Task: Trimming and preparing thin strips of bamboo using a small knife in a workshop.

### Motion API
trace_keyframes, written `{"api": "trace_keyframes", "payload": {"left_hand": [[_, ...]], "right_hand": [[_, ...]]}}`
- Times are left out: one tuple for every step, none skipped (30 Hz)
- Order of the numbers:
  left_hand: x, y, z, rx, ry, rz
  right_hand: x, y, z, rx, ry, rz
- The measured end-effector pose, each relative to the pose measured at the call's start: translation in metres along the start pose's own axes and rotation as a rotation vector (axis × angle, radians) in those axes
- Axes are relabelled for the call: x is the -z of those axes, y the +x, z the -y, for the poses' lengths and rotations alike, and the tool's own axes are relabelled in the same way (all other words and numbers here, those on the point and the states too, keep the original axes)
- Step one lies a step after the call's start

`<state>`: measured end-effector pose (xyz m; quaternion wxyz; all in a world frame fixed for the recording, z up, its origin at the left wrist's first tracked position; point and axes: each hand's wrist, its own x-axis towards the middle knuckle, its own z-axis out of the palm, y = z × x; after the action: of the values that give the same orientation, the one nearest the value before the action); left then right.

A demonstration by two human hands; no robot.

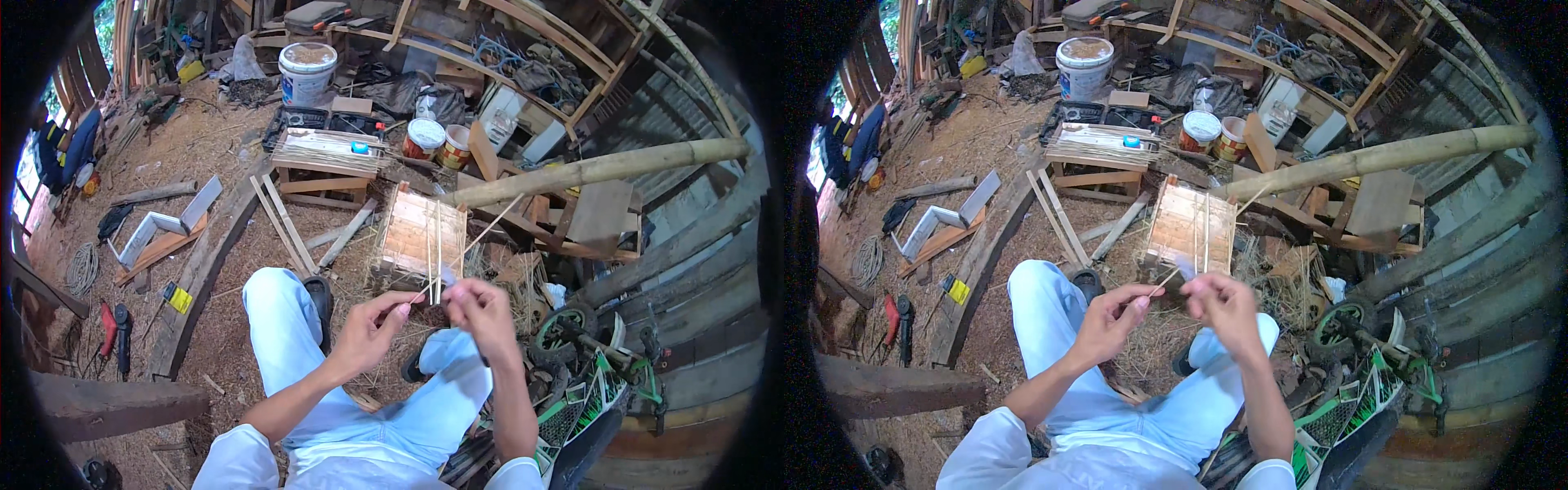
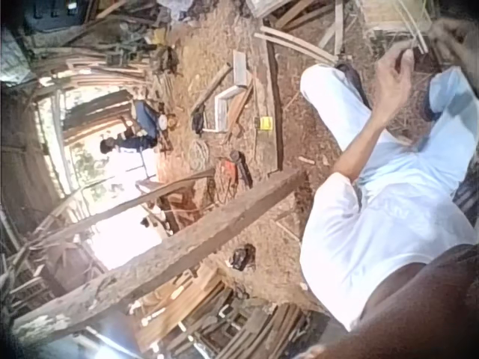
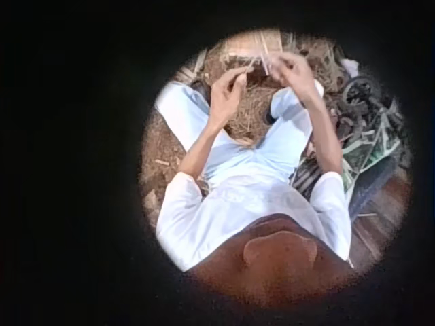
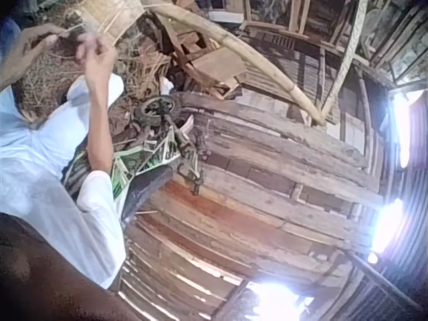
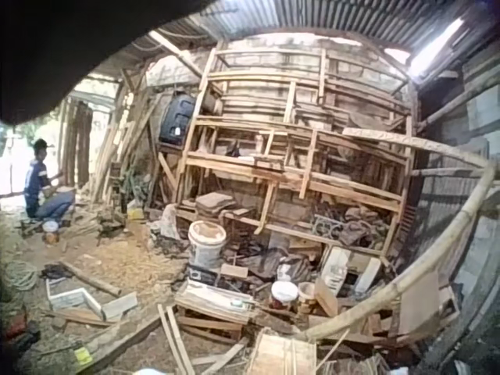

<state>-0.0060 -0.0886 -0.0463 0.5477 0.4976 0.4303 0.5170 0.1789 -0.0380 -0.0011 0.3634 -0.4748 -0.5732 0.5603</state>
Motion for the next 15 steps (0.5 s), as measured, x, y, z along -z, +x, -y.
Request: {"api": "trace_keyframes", "payload": {"left_hand": [[-0.001, -0.002, 0.002, 0.000, -0.002, -0.001], [-0.002, -0.005, 0.005, -0.042, -0.016, -0.012], [-0.002, -0.007, 0.008, -0.085, -0.029, -0.024], [-0.004, -0.005, 0.010, -0.086, -0.038, -0.015], [-0.004, -0.006, 0.011, -0.055, -0.037, -0.002], [-0.005, -0.006, 0.012, -0.024, -0.035, 0.011], [-0.004, -0.007, 0.009, -0.025, -0.033, 0.007], [-0.004, -0.009, 0.004, -0.016, -0.078, 0.017], [-0.004, -0.011, 0.001, -0.008, -0.124, 0.028], [-0.002, -0.013, 0.000, -0.009, -0.124, 0.030], [0.001, -0.016, -0.001, 0.067, -0.127, 0.076], [0.003, -0.017, -0.001, 0.143, -0.129, 0.121], [0.002, -0.017, 0.003, 0.144, -0.128, 0.119], [-0.001, -0.013, 0.010, 0.065, -0.144, 0.114], [-0.004, -0.011, 0.014, -0.015, -0.160, 0.108]], "right_hand": [[0.008, 0.002, 0.010, -0.012, 0.002, -0.067], [0.012, 0.001, 0.011, -0.016, -0.021, -0.025], [0.015, 0.002, 0.012, -0.019, -0.045, 0.018], [0.012, -0.003, 0.009, -0.021, -0.051, 0.007], [0.001, -0.011, 0.005, -0.039, -0.044, 0.134], [-0.004, -0.016, 0.004, -0.058, -0.037, 0.260], [0.000, -0.013, 0.005, -0.056, -0.036, 0.264], [0.010, -0.008, 0.009, -0.034, -0.034, 0.140], [0.020, -0.004, 0.013, -0.012, -0.031, 0.016], [0.031, -0.001, 0.017, -0.025, 0.019, 0.032], [0.037, 0.000, 0.019, -0.038, 0.070, 0.048], [0.031, -0.005, 0.017, -0.066, -0.021, 0.103], [0.018, -0.012, 0.015, -0.095, -0.112, 0.163], [0.005, -0.016, 0.022, -0.150, -0.049, 0.336], [0.003, -0.016, 0.016, -0.221, 0.069, 0.315]]}}
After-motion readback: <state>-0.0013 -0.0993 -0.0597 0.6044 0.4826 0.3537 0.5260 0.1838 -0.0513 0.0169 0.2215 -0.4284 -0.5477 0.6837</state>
